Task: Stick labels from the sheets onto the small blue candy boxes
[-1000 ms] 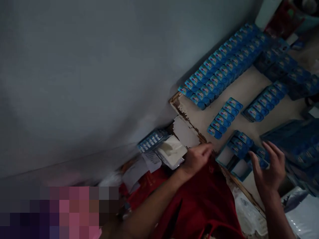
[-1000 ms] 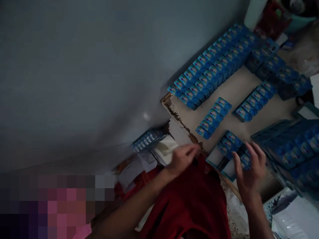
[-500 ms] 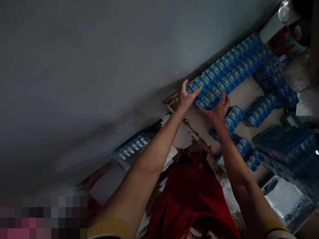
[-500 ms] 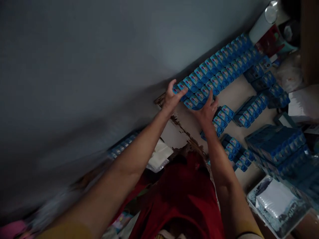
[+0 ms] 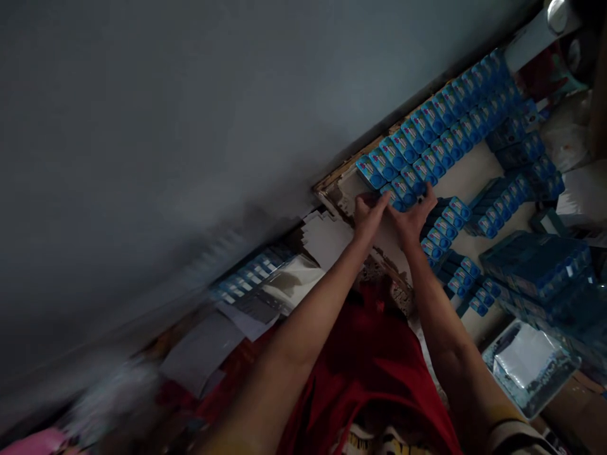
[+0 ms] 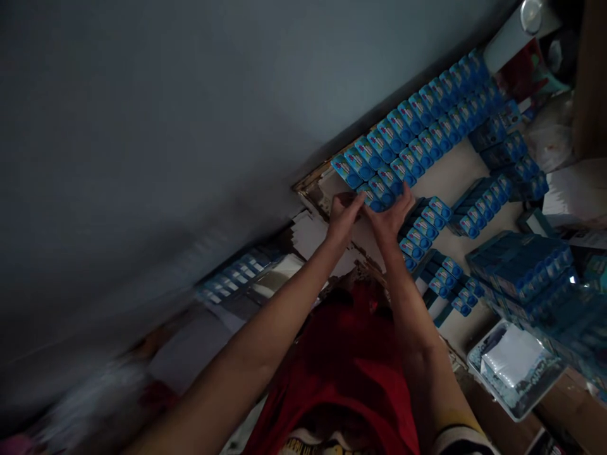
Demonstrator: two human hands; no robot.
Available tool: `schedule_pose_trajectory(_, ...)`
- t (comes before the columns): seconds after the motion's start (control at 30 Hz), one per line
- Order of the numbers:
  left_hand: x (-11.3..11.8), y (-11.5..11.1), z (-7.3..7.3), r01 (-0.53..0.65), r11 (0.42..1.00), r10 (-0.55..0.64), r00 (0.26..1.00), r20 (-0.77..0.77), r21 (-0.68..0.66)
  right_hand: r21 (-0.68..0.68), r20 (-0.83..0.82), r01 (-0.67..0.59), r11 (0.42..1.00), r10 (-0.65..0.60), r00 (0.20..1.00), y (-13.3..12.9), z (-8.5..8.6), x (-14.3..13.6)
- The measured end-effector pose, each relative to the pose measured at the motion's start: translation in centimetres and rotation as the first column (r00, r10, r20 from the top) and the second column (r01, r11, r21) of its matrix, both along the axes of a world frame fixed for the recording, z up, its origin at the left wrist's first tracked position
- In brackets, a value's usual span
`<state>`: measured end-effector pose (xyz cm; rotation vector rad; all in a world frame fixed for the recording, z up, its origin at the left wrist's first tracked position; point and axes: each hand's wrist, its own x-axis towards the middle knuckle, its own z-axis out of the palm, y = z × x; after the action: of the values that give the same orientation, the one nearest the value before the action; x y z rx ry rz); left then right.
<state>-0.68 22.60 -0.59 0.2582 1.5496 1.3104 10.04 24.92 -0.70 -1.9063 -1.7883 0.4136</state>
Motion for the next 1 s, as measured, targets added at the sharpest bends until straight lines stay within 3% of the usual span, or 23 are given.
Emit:
schedule_pose_trajectory(0.17,1.0,2.5,-0.4,-0.079,0.997,0.079,0.997,0.015,0.0,-0.093,0.198,-0.01,0.996,0.029,0.98,1.8,0.8,0.0)
schedule_pose_trajectory(0.3,0.5,1.0,-0.6,-0.071,0.997,0.071,0.995,0.067,-0.001,-0.148,0.293,0.02,0.989,0.024,0.956,1.7,2.1,-1.8)
schedule_pose_trajectory(0.4,-0.8,-2.9,-0.5,0.011,1.0,-0.008,0.994,0.112,-0.019,-0.244,0.245,0.066,0.968,-0.005,0.97,1.8,2.2,-3.9)
schedule_pose_trajectory(0.53,-3.0,-10.7,-1.3,0.054,0.993,-0.064,0.993,-0.099,-0.105,-0.24,0.161,0.048,0.97,-0.009,0.987,3.0,1.6,-4.9)
schedule_pose_trajectory(0.6,-3.4,-15.1,-1.3,0.107,0.982,-0.143,0.962,-0.233,-0.158,-0.278,0.164,0.013,0.96,0.034,0.986,3.0,2.3,-4.6)
schedule_pose_trajectory(0.67,-3.0,-19.5,-0.4,0.224,0.941,-0.29,0.92,-0.264,-0.255,-0.326,0.154,-0.022,0.945,0.076,0.985,1.6,4.5,-3.6)
schedule_pose_trajectory(0.77,-1.0,-24.9,2.4,0.453,0.791,-0.525,0.847,-0.078,-0.411,-0.226,0.095,-0.14,0.964,0.165,0.982,-4.5,9.4,-0.5)
schedule_pose_trajectory(0.87,1.6,-28.1,5.7,0.582,0.69,-0.56,0.806,0.194,-0.43,-0.15,0.065,-0.297,0.943,0.309,0.949,-14.7,13.7,5.3)
schedule_pose_trajectory(0.93,3.6,-29.1,7.6,0.602,0.679,-0.524,0.799,0.297,-0.421,-0.064,0.075,-0.359,0.931,0.363,0.929,-22.0,14.9,10.4)
schedule_pose_trajectory(1.0,6.0,-29.3,8.8,0.623,0.673,-0.507,0.781,0.365,-0.398,-0.021,0.123,-0.344,0.939,0.344,0.931,-28.4,14.7,15.7)
